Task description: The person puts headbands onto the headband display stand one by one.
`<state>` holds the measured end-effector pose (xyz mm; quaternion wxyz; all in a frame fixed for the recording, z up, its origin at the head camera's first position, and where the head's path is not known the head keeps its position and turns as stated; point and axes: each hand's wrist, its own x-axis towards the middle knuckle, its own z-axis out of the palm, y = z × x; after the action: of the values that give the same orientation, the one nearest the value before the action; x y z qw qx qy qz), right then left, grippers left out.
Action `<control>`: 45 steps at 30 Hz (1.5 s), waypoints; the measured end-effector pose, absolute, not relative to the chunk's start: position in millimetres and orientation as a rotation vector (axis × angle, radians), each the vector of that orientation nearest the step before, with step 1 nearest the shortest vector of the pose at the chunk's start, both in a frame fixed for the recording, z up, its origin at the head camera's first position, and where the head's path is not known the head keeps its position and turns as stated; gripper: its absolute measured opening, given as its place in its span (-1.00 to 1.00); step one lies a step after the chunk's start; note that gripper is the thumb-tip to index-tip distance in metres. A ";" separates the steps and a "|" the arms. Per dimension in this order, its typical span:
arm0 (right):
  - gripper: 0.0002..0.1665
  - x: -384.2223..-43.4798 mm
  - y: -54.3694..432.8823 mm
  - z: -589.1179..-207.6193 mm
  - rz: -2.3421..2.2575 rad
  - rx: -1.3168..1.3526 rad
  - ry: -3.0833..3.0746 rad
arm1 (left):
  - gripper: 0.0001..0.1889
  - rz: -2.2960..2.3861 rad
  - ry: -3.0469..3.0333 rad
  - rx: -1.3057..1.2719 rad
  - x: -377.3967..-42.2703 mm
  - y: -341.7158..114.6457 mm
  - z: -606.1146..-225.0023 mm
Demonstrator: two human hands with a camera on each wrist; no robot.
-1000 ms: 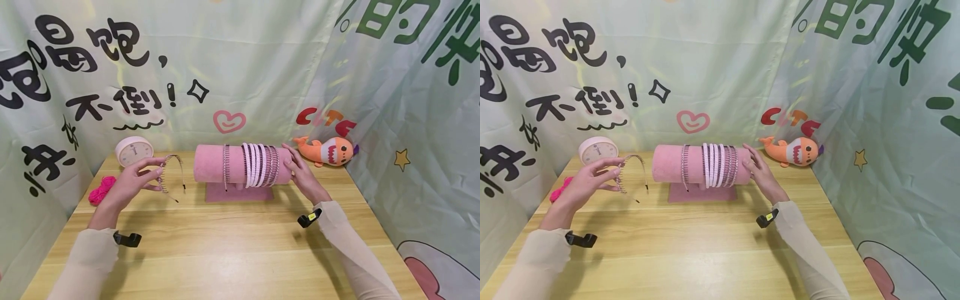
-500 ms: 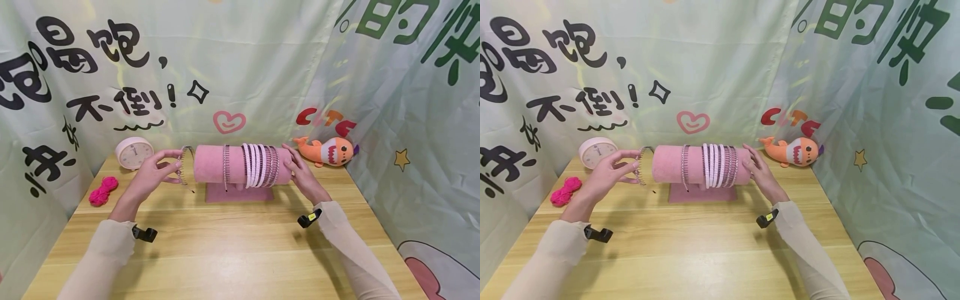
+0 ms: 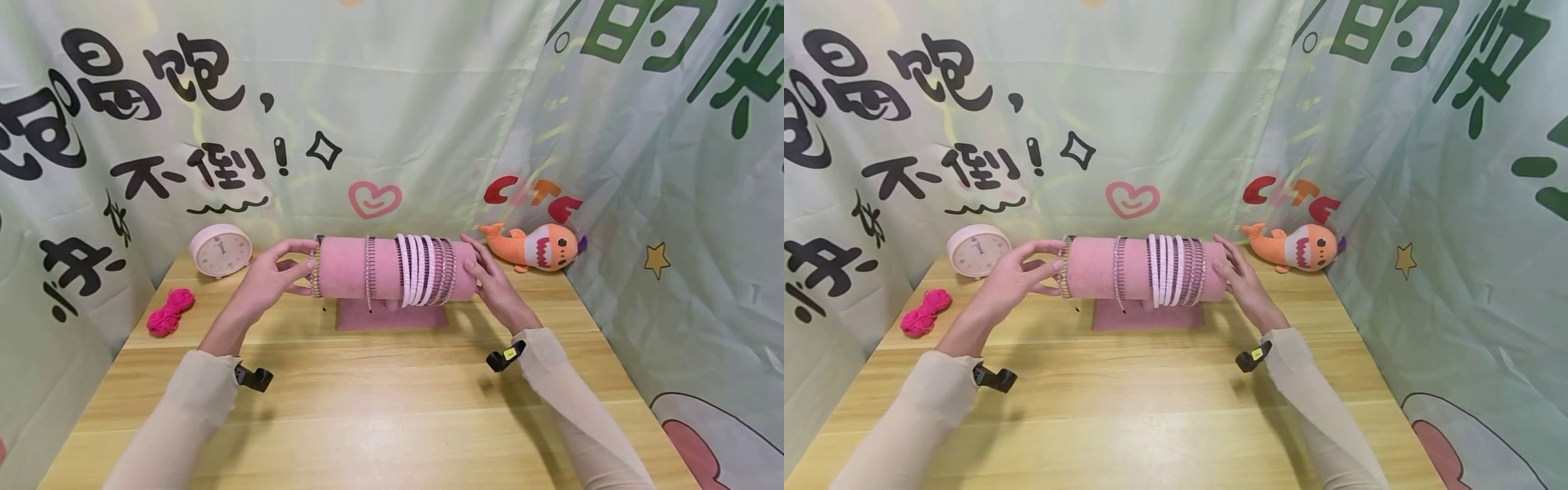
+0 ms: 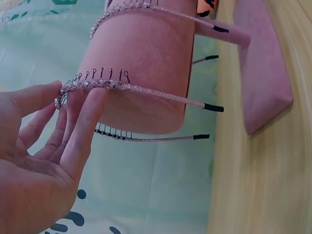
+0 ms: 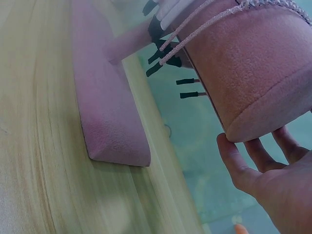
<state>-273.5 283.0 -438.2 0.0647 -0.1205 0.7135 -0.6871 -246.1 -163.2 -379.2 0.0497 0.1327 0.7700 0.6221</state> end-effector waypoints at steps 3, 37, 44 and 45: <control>-0.27 -273.1 282.7 -438.3 -2.076 -0.361 2.148 | -0.51 1.898 2.339 0.397 -247.1 -159.2 -378.6; -0.28 -272.6 282.5 -438.0 -2.084 -0.357 2.141 | -0.48 1.617 2.590 0.785 -268.8 -166.2 -395.6; -0.28 -272.2 281.9 -437.2 -2.078 -0.342 2.149 | -0.49 1.540 2.655 0.862 -275.0 -160.6 -394.5; -0.28 -272.1 281.7 -437.0 -2.079 -0.343 2.149 | -0.49 1.530 2.661 0.869 -275.9 -159.8 -394.9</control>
<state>-272.1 281.7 -437.0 0.0661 -0.1137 0.7125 -0.6893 -275.9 -159.8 -394.9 -0.0244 0.2724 0.8339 0.4793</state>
